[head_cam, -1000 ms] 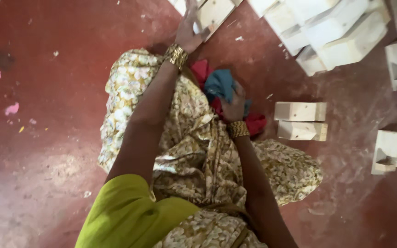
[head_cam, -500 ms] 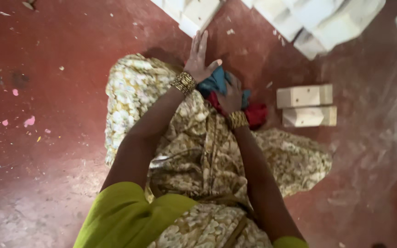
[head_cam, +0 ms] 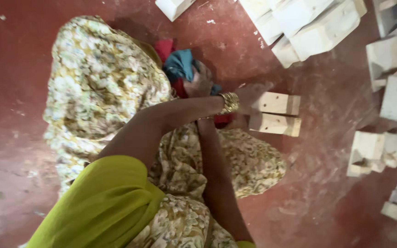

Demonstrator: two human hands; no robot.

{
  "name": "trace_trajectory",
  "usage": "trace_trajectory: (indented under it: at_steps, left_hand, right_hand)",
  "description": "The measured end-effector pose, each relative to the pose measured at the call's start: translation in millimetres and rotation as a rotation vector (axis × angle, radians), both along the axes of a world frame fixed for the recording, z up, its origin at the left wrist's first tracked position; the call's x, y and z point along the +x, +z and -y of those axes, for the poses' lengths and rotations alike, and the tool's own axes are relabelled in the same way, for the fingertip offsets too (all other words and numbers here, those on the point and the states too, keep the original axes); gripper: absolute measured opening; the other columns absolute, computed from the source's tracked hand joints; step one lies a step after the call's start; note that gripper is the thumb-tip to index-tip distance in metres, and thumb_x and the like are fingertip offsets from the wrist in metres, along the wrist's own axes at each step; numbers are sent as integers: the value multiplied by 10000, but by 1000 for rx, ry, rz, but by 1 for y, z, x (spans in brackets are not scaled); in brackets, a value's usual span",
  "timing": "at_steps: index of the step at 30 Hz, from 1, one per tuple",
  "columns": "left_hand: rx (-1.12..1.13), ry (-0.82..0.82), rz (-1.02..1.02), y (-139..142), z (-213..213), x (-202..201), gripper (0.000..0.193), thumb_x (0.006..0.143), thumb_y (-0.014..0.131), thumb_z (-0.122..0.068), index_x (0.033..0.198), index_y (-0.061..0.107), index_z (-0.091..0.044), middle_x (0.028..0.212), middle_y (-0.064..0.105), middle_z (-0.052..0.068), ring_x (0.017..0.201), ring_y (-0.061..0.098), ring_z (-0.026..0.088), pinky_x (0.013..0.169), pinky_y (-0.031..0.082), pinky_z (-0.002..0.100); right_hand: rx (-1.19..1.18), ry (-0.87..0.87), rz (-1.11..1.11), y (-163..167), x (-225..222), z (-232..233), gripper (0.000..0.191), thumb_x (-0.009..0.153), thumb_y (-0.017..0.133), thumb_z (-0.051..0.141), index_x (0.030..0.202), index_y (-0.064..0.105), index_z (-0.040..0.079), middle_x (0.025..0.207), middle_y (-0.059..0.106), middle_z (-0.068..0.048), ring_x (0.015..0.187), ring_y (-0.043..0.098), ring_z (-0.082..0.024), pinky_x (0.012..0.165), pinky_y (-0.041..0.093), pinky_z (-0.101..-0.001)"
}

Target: The person sits on the floor of a workshop and wipes small wooden blocks one at a time with a blue cloth, then sets each wiped piece onto a pile of finished pieces beside them. A red cloth rests on their lap throughout.

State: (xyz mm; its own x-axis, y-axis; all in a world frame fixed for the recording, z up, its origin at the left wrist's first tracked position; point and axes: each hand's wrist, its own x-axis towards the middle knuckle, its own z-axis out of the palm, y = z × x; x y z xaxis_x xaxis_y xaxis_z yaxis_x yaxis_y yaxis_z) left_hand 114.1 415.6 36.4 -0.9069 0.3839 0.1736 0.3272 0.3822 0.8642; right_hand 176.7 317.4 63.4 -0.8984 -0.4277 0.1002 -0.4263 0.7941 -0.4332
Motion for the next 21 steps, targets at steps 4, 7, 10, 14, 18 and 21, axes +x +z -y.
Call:
trace_trajectory:
  at_steps: [4, 7, 10, 14, 18, 21]
  left_hand:
    - [-382, -9, -55, -1, -55, -11, 1257, 602, 924, -525, 1533, 193, -99, 1532, 337, 200, 1373, 369, 453, 1087, 397, 549]
    - [-377, -19, -11, -9, -57, -25, 1167, 728, 866, -449, 1619, 190, -117, 1526, 389, 207, 1377, 436, 436, 1054, 468, 561]
    - [-389, -24, 17, -14, -48, -29, 1092, 746, 864, -441, 1615, 244, -211, 1555, 373, 212, 1364, 430, 457, 1023, 488, 572]
    - [-473, 34, -89, -10, -24, -24, 1059, 704, 860, -491, 1550, 270, -255, 1536, 376, 164, 1389, 391, 444, 949, 496, 602]
    - [-526, 121, -145, 4, 38, -31, 1113, 643, 892, -548, 1548, 324, -236, 1504, 413, 243, 1348, 435, 456, 954, 439, 644]
    - [-373, 125, -21, 12, 100, -38, 1038, 689, 853, -384, 1575, 372, -135, 1433, 565, 187, 1321, 558, 349, 1114, 472, 470]
  right_hand:
    - [-38, -20, 33, 15, 7, 1, 483, 802, 776, 323, 1273, 695, 251, 1433, 546, -34, 1360, 472, -368, 1010, 447, -614]
    - [-46, -16, 43, 23, 7, 3, 424, 837, 770, 333, 1248, 700, 250, 1426, 573, -10, 1362, 495, -345, 1022, 454, -610]
    - [-14, 12, 7, 25, 8, 7, 452, 806, 784, 329, 1241, 705, 238, 1419, 559, -43, 1337, 481, -369, 994, 446, -628]
    - [56, -26, -13, 19, 10, 9, 463, 778, 774, 351, 1221, 713, 234, 1424, 545, -67, 1351, 466, -371, 979, 412, -636]
    - [-5, 191, -151, 8, 6, 2, 506, 822, 726, 376, 1285, 688, 175, 1471, 488, -153, 1340, 418, -424, 1064, 377, -597]
    - [25, 278, -98, 1, 2, -14, 536, 832, 715, 381, 1309, 668, 142, 1452, 512, -176, 1294, 444, -443, 1066, 395, -567]
